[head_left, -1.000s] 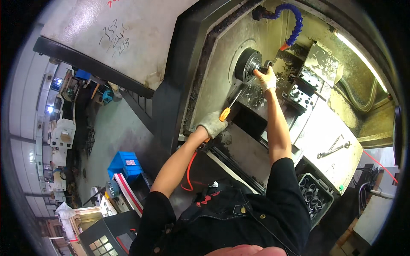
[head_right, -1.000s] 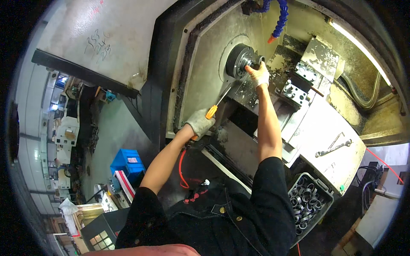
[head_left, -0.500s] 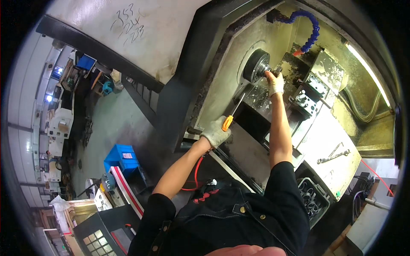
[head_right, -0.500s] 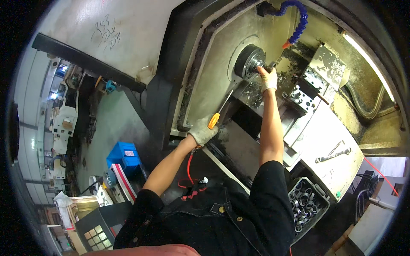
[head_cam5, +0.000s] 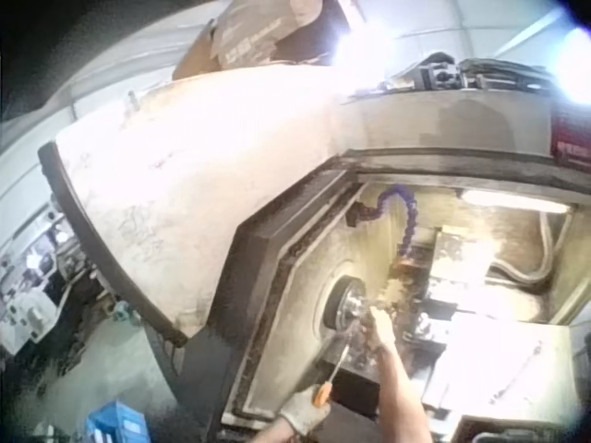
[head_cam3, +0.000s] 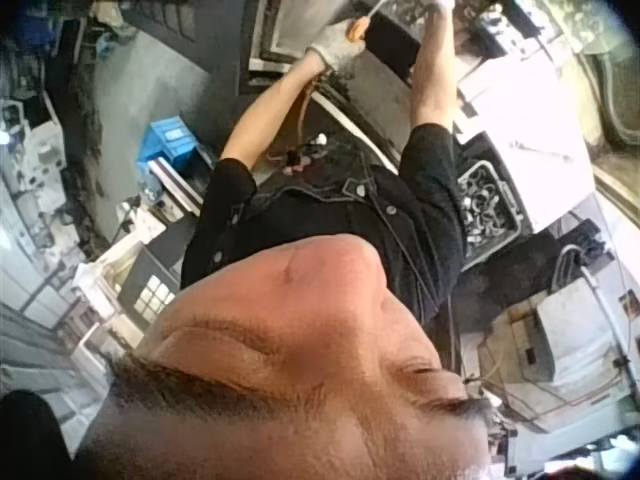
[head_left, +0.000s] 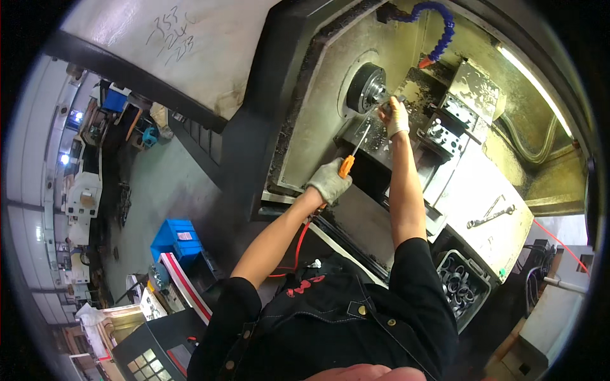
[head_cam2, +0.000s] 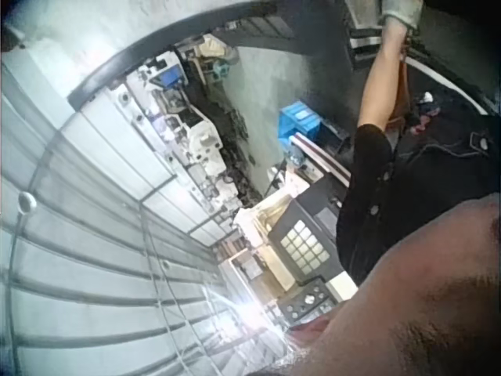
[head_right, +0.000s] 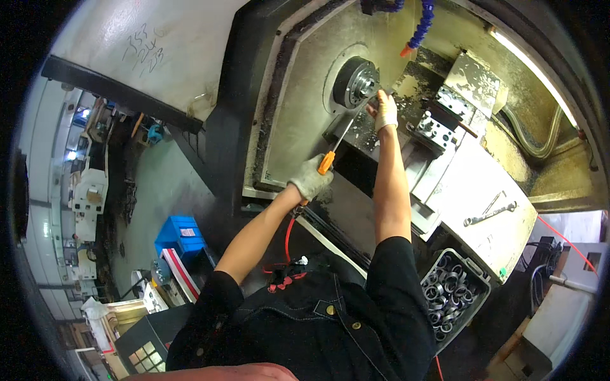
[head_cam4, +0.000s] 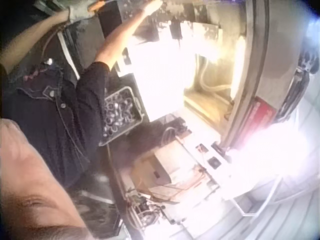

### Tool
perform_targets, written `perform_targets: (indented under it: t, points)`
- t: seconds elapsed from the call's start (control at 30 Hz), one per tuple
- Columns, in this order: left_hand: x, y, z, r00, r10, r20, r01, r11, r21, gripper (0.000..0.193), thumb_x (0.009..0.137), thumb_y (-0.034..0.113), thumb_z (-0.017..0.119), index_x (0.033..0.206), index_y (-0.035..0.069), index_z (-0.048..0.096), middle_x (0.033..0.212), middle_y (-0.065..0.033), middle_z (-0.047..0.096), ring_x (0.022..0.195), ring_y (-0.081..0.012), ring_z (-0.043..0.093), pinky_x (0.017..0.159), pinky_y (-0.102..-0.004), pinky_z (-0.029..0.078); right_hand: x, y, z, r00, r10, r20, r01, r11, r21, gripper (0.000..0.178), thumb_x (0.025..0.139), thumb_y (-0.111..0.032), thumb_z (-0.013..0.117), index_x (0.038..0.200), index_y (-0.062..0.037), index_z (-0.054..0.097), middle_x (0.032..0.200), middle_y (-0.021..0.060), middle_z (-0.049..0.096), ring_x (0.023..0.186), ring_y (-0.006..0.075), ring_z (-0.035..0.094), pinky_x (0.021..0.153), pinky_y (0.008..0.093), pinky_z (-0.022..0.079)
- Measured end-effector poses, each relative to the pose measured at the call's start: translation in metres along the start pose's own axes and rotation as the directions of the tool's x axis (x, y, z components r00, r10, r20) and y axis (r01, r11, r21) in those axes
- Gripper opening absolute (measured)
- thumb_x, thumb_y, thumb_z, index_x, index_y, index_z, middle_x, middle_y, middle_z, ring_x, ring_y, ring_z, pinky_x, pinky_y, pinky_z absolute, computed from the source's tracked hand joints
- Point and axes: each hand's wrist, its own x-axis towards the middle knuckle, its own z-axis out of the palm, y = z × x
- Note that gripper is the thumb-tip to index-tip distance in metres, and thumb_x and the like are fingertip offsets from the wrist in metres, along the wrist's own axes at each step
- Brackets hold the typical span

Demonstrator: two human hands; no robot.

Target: The person measures the dimensions of a cylindrical metal part using a dial caliper. They then use a screwdriver to remove a similar metal part from a lathe machine and place it into a container.

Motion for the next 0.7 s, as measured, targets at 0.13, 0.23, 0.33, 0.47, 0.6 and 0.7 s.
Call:
perform_targets:
  t: [0.13,0.23,0.33,0.47,0.6,0.7]
  points:
    - [0.032,0.04,-0.008,0.998,-0.06,0.016,0.052,0.95,0.308,0.036,0.073,0.024,0.053,0.097,-0.002,0.057,0.094,-0.0262,0.06,0.092,-0.0396,0.057,0.082,-0.0428,0.045,-0.021,0.001,-0.011,0.995,0.086,0.041,-0.081,0.989,-0.123,0.024,0.083,-0.039,0.058,0.088,-0.0168,0.049,0.075,0.0003,0.055,0.061,0.0141,0.056,0.05,0.0272,0.047]
    - [0.054,0.061,-0.017,0.988,-0.143,0.053,0.111,0.913,0.392,0.037,0.073,0.024,0.053,0.099,-0.003,0.057,0.099,-0.0273,0.059,0.097,-0.0381,0.057,0.083,-0.042,0.045,-0.024,0.005,-0.011,0.999,0.039,0.007,-0.035,0.954,-0.297,0.021,0.084,-0.036,0.055,0.089,-0.0163,0.05,0.083,-0.0006,0.054,0.066,0.0119,0.053,0.051,0.0267,0.046]
    - [0.063,0.054,-0.017,0.989,-0.143,0.034,0.115,0.898,0.424,0.038,0.074,0.023,0.052,0.101,-0.003,0.059,0.101,-0.0279,0.058,0.098,-0.0373,0.057,0.084,-0.041,0.045,-0.03,0.007,-0.003,0.996,-0.076,0.044,0.087,0.914,-0.397,0.018,0.083,-0.031,0.056,0.092,-0.0155,0.052,0.086,-0.0008,0.054,0.063,0.011,0.052,0.049,0.0254,0.044]
    - [0.046,0.064,-0.02,0.976,-0.146,0.163,0.073,0.918,0.39,0.037,0.072,0.022,0.052,0.102,0.001,0.058,0.1,-0.0243,0.06,0.095,-0.0373,0.057,0.082,-0.0401,0.045,-0.022,0.0,-0.016,0.995,-0.015,-0.1,0.016,1.0,0.016,0.019,0.08,-0.024,0.061,0.092,-0.0127,0.052,0.086,0.0028,0.057,0.059,0.0159,0.058,0.039,0.0194,0.038]
    - [0.031,0.056,-0.019,0.977,-0.137,0.161,0.077,0.941,0.33,0.036,0.072,0.023,0.054,0.101,0.001,0.056,0.097,-0.0232,0.06,0.094,-0.0377,0.056,0.081,-0.0397,0.045,-0.021,-0.002,-0.016,0.999,0.031,-0.019,-0.03,0.999,0.025,0.025,0.078,-0.022,0.065,0.097,-0.013,0.051,0.081,0.0001,0.059,0.065,0.0166,0.062,0.038,0.0198,0.038]
    - [0.03,0.038,-0.013,0.998,-0.058,0.026,0.048,0.952,0.301,0.033,0.072,0.023,0.055,0.098,0.002,0.055,0.094,-0.0233,0.06,0.09,-0.039,0.057,0.078,-0.041,0.045,-0.022,0.001,-0.012,0.999,0.053,-0.011,-0.052,0.996,0.069,0.032,0.075,-0.024,0.07,0.099,-0.0143,0.051,0.077,-0.0008,0.06,0.059,0.0119,0.059,0.04,0.0203,0.038]
